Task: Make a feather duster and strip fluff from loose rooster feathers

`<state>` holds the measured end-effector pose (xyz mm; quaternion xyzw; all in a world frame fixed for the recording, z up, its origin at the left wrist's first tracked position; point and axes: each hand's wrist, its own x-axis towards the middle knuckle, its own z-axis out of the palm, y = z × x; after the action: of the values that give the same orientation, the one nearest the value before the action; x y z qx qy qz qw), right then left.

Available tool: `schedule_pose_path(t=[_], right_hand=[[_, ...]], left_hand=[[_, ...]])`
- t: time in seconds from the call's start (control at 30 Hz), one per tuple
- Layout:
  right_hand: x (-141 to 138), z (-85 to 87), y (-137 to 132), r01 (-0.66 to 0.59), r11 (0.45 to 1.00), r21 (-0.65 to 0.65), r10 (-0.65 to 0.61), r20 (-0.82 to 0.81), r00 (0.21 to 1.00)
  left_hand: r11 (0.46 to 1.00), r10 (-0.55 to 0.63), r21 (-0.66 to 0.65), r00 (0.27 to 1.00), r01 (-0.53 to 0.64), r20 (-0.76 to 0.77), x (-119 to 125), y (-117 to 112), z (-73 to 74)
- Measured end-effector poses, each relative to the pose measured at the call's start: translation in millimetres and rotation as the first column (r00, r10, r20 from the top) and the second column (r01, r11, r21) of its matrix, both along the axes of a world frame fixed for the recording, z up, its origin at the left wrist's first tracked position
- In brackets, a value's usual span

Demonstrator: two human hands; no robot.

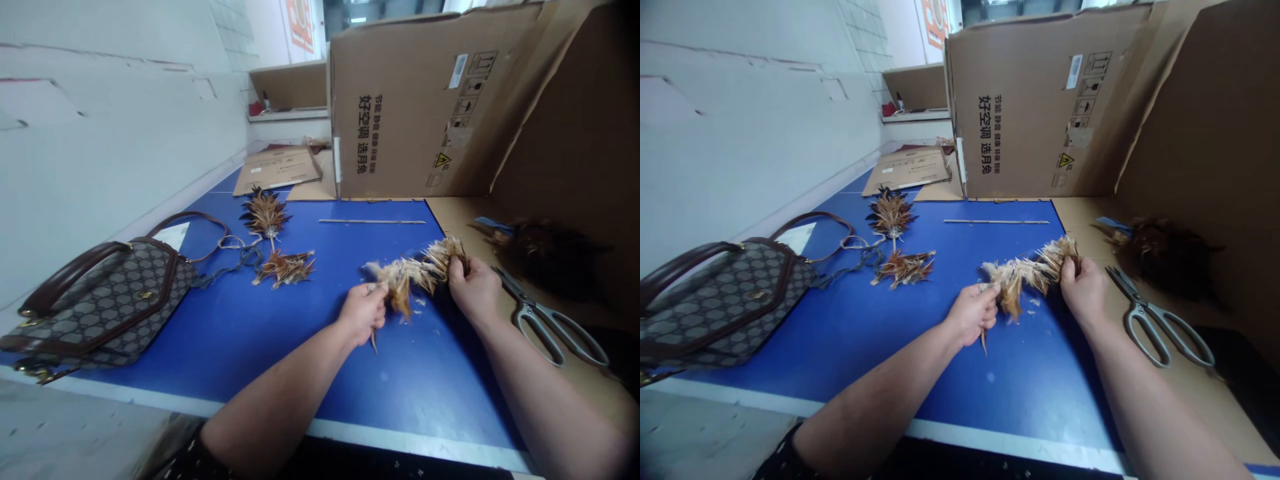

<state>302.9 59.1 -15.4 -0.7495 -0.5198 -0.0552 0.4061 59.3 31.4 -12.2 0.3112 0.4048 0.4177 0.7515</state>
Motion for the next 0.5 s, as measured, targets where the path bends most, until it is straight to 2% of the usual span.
schedule_pose_path(t=[0.07,0.13,0.23,0.37,0.43,0.5], right_hand=[[4,-1.3,1,0.006,1.000,-0.015,-0.005,0.014,1.000],[8,-3.5,3,0.000,0.999,-0.048,0.001,0.019,1.000],[14,-5.9,4,-0.049,0.998,-0.037,0.051,0.065,0.997],[7,2.1,-4,-0.124,0.984,0.132,0.091,0.233,0.968],[-8,11.1,-14,-0.248,0.955,0.165,0.209,0.223,0.952],[-26,20.7,-26,-0.458,0.876,0.149,0.445,0.111,0.888]], left_hand=[[0.992,-0.130,0.007,0.991,0.129,0.023,-1,-4,1.6],[0.981,-0.194,0.008,0.981,0.194,0.014,-2,-6,2.1],[0.987,-0.158,0.005,0.987,0.158,0.004,-3,-6,3.5],[0.993,-0.113,0.050,0.989,0.108,0.097,-7,-3,11.9],[0.985,-0.152,0.111,0.977,0.136,0.153,-10,-4,17.1],[0.968,-0.216,0.169,0.960,0.186,0.177,-12,-6,20.6]])
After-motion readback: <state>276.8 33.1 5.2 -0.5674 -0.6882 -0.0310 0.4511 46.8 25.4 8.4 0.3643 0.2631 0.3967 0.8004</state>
